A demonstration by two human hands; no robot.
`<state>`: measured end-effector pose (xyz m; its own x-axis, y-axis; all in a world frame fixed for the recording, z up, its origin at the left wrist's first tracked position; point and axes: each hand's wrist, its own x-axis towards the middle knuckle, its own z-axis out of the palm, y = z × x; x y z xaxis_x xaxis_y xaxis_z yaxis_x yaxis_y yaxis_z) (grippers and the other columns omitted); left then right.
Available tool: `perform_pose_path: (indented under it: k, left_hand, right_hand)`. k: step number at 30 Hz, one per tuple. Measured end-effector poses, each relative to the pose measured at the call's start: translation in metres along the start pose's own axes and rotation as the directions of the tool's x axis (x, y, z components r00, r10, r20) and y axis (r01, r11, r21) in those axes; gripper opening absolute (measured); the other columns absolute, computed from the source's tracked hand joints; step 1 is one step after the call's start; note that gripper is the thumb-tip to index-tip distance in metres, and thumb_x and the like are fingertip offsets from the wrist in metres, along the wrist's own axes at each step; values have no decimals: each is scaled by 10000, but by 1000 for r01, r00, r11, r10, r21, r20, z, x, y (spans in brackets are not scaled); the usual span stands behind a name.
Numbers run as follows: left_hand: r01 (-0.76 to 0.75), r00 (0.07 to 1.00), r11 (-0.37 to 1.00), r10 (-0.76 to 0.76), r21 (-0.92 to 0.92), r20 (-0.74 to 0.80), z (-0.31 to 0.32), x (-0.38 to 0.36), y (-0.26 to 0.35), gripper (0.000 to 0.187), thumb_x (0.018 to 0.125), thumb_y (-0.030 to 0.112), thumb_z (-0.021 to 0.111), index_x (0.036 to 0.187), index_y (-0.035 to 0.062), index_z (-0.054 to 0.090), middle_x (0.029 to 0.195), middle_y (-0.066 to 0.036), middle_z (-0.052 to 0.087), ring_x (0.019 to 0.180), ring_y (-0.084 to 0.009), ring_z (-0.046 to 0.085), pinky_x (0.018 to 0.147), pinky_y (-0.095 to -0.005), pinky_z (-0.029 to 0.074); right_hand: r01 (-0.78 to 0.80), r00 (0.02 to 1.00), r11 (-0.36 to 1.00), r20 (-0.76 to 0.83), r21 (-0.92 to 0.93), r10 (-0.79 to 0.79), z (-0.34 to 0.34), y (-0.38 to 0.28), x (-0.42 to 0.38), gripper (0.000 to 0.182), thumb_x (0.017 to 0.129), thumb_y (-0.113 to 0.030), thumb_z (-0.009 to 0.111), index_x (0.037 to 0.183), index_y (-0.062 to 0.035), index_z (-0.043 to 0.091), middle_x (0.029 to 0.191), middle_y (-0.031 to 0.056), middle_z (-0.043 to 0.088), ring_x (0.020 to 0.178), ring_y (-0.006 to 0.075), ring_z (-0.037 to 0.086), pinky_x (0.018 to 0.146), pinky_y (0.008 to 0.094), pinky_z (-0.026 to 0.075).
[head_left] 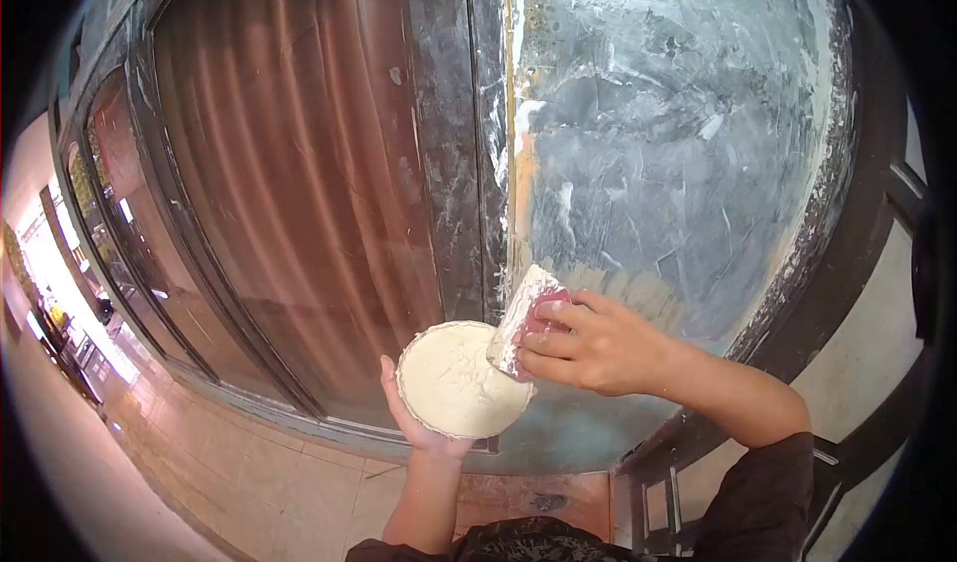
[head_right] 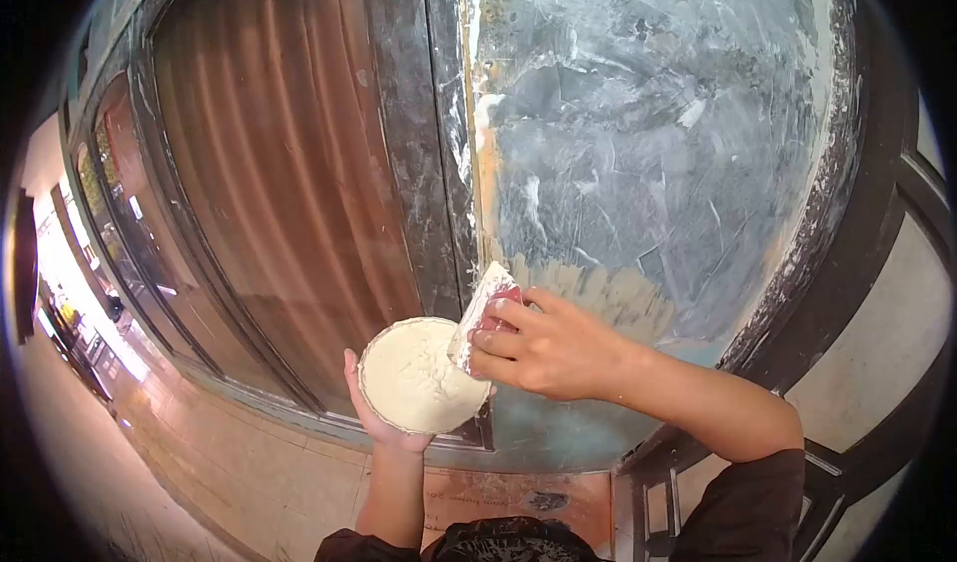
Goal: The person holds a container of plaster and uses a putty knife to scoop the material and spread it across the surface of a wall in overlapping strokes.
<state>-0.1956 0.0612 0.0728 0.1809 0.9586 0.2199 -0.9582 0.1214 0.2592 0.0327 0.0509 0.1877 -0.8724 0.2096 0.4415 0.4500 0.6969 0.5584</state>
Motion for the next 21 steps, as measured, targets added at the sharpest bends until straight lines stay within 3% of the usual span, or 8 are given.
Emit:
perform_pose_path:
  k: [15,17,21]
  left_hand:
    - [5,1000,1000,-5,-13,-23,3,0,-4,799,1011,688,380,1389,13,578,1407,-191,611,1238,-387,617,1068,-514,496]
    - [-1,999,1000,0,-16,-40,1,0,-5,799,1011,687,381,1387,10,578,1402,-194,614,1238,-385,617,1067,-511,498]
    - [5,1000,1000,-5,8,14,2,0,-6,814,1011,689,377,1395,-4,566,1400,-210,610,1239,-388,618,1071,-516,497]
  right_hand:
    - [-25,998,998,-50,57,28,2,-4,-7,215,870,-223,660,1075,-201,720,1198,-16,700,1128,258,638,887,411,503]
    - [-16,997,997,-70,71,21,1,-5,-7,275,846,-207,683,1117,-166,711,1197,-32,693,1101,239,639,816,380,492]
    - [-27,999,997,-27,71,29,-1,-8,-9,220,871,-222,660,1083,-204,717,1214,-21,699,1141,258,635,881,413,509]
